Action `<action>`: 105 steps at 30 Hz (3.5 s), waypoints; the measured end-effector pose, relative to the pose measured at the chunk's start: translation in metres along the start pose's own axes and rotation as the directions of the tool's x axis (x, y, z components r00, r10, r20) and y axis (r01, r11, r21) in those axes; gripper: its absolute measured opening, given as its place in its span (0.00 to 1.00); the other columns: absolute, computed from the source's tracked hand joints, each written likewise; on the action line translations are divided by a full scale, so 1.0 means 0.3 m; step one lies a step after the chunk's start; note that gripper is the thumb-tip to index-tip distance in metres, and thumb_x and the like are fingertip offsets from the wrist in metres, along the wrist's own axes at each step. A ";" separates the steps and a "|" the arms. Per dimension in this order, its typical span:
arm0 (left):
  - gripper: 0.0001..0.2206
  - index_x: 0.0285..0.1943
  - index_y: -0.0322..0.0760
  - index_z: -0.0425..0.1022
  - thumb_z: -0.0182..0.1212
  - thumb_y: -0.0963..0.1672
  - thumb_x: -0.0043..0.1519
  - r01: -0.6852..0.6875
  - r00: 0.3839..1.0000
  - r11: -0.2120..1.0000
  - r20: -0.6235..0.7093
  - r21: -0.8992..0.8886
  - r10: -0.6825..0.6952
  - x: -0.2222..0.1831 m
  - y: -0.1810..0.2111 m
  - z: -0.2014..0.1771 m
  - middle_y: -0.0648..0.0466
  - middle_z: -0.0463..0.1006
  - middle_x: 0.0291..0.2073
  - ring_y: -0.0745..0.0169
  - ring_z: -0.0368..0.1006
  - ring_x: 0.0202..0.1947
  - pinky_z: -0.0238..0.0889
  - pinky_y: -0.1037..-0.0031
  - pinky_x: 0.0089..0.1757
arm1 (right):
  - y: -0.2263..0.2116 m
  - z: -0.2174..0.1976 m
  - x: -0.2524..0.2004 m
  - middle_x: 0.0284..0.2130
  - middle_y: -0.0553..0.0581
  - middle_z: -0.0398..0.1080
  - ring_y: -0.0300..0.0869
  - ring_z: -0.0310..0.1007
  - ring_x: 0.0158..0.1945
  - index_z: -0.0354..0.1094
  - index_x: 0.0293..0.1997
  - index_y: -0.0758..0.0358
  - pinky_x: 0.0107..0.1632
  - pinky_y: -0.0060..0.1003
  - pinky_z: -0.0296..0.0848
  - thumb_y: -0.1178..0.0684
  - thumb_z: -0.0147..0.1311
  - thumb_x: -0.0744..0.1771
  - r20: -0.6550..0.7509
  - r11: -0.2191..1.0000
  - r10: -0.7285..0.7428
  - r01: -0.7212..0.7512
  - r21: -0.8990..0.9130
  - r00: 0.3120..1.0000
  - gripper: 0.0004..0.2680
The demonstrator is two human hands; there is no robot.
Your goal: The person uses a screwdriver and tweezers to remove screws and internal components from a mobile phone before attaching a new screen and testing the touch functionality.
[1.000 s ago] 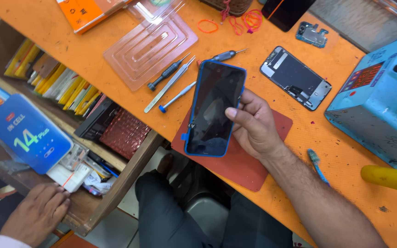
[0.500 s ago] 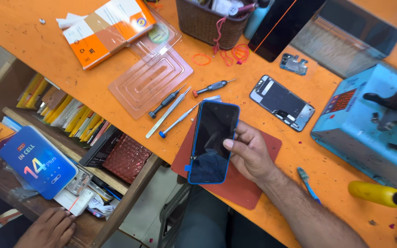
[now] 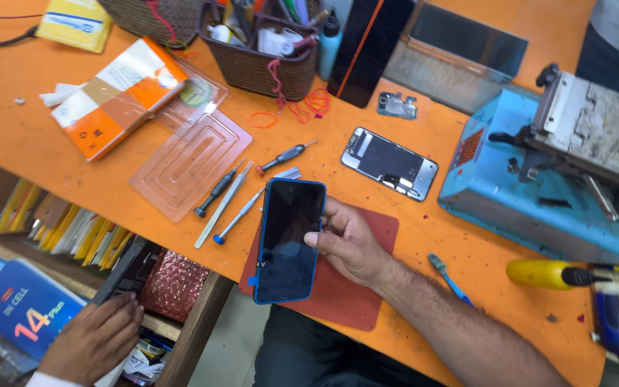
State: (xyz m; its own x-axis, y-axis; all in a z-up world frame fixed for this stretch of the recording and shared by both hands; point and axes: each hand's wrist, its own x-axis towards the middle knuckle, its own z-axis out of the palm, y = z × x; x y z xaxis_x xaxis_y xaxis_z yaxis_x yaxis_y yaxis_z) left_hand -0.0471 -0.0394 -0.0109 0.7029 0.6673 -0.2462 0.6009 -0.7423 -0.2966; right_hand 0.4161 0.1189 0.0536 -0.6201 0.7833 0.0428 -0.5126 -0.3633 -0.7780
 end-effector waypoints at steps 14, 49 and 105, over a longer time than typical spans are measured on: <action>0.30 0.62 0.24 0.68 0.59 0.49 0.54 0.415 0.751 0.775 -0.301 -0.477 -0.588 0.021 0.010 0.079 0.43 0.70 0.51 0.42 0.73 0.54 0.68 0.49 0.54 | -0.050 0.029 -0.217 0.47 0.61 0.69 0.49 0.74 0.54 0.61 0.58 0.65 0.61 0.53 0.74 0.55 0.56 0.69 -0.152 0.955 -0.038 0.081 0.286 0.988 0.13; 0.40 0.85 0.41 0.38 0.43 0.59 0.68 -0.023 0.998 -0.778 -0.066 -0.628 0.024 0.946 0.246 -0.708 0.50 0.71 0.43 0.67 0.69 0.40 0.67 0.76 0.41 | -0.404 0.065 -0.176 0.49 0.56 0.73 0.45 0.75 0.56 0.68 0.49 0.58 0.58 0.40 0.76 0.49 0.73 0.60 -0.156 0.192 -0.274 -0.105 -0.976 0.949 0.18; 0.33 0.62 0.26 0.66 0.70 0.53 0.56 -0.256 0.849 -0.805 0.274 -0.535 -0.452 0.875 0.167 -0.678 0.34 0.75 0.59 0.49 0.75 0.57 0.72 0.60 0.56 | -0.281 0.078 -0.255 0.43 0.57 0.75 0.43 0.78 0.49 0.77 0.45 0.64 0.53 0.35 0.77 0.64 0.62 0.63 -0.400 0.411 -0.364 -0.241 -0.879 0.841 0.09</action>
State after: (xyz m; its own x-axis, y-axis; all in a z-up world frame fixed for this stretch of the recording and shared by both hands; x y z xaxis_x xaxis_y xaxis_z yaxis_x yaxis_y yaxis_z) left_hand 0.2449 0.0864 0.0972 0.2208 0.9187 -0.3275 -0.4602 0.3942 0.7955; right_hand 0.4930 0.0779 0.1305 -0.0974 0.9929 0.0679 0.4613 0.1055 -0.8809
